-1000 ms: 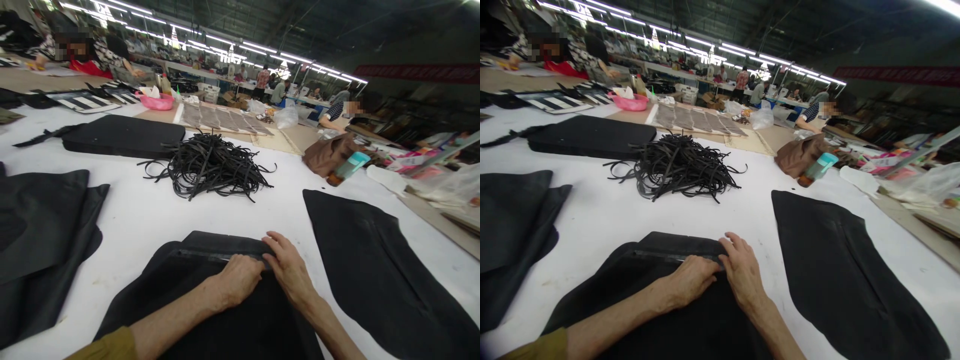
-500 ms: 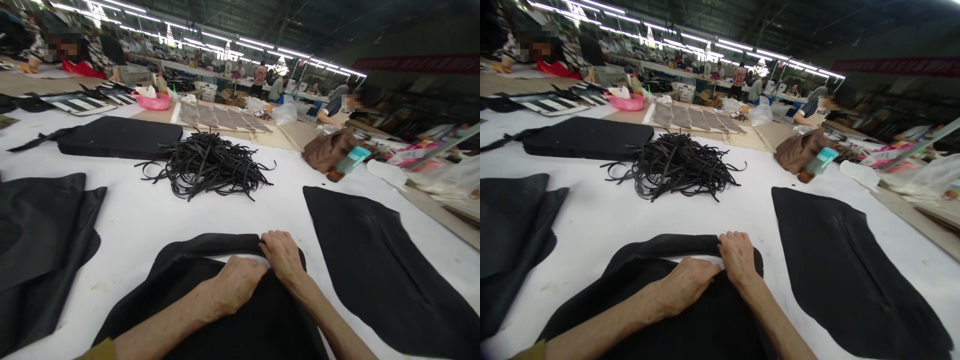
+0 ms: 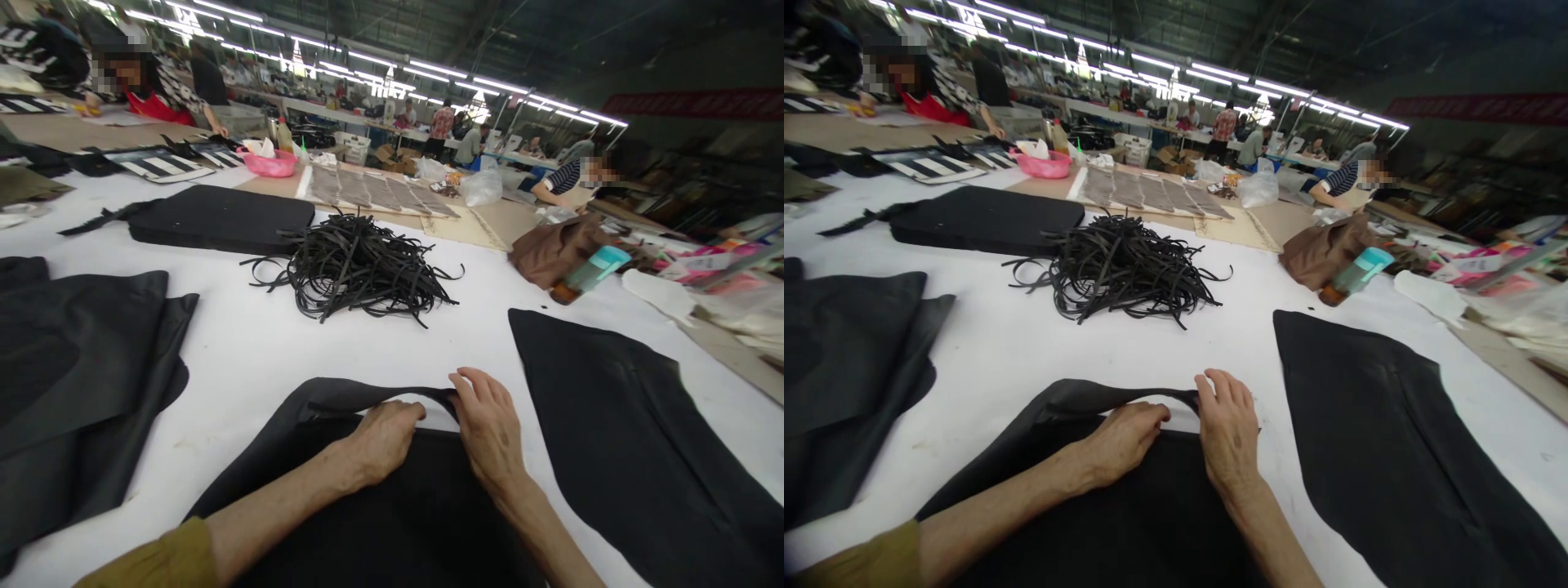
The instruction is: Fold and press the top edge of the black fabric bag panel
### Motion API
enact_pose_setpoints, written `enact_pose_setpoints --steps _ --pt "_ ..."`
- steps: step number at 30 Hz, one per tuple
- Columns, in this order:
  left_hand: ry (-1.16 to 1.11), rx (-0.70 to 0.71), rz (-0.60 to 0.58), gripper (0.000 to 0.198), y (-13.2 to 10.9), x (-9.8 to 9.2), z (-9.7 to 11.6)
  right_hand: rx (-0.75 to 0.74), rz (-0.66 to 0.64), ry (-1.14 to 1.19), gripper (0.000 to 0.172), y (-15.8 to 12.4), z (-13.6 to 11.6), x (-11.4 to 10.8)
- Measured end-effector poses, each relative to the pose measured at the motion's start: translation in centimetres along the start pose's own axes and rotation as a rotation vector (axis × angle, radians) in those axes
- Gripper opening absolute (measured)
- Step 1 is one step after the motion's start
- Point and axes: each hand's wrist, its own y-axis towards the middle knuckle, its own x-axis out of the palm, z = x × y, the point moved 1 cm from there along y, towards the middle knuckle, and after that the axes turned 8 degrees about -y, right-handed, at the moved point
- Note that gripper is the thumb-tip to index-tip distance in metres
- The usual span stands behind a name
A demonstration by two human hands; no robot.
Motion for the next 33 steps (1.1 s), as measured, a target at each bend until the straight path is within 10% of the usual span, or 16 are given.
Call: enact_pose_setpoints --steps 4,11,17,21,27,33 --pt "0.004 0.01 -0.01 0.02 -0.1 0.2 0.0 -0.097 -0.107 -0.002 0.026 0.3 -0.4 0.3" --pt "-0.04 -0.014 0.027 0.022 -0.2 0.5 -0.7 -0.033 0.125 0.051 0.027 -1.0 -1.2 -2.3" --pt "-0.11 -0.035 0.036 0.014 -0.3 0.6 -0.8 -0.042 -0.322 0.234 0.032 -2.2 -3.0 -0.7" --pt "-0.318 -0.061 0.091 0.019 -0.6 -0.1 -0.2 -0.035 -0.329 0.203 0.031 -2.9 -2.9 1.6" --pt "-0.359 -0.133 0.102 0.03 -1.5 -4.8 1.0 -0.138 -0.23 0.107 0.024 -3.6 -2.8 2.9" --pt "0.317 -0.367 0.055 0.038 -5.6 -11.1 -5.9 -0.254 -0.147 0.086 0.036 -2.7 -4.4 1.6"
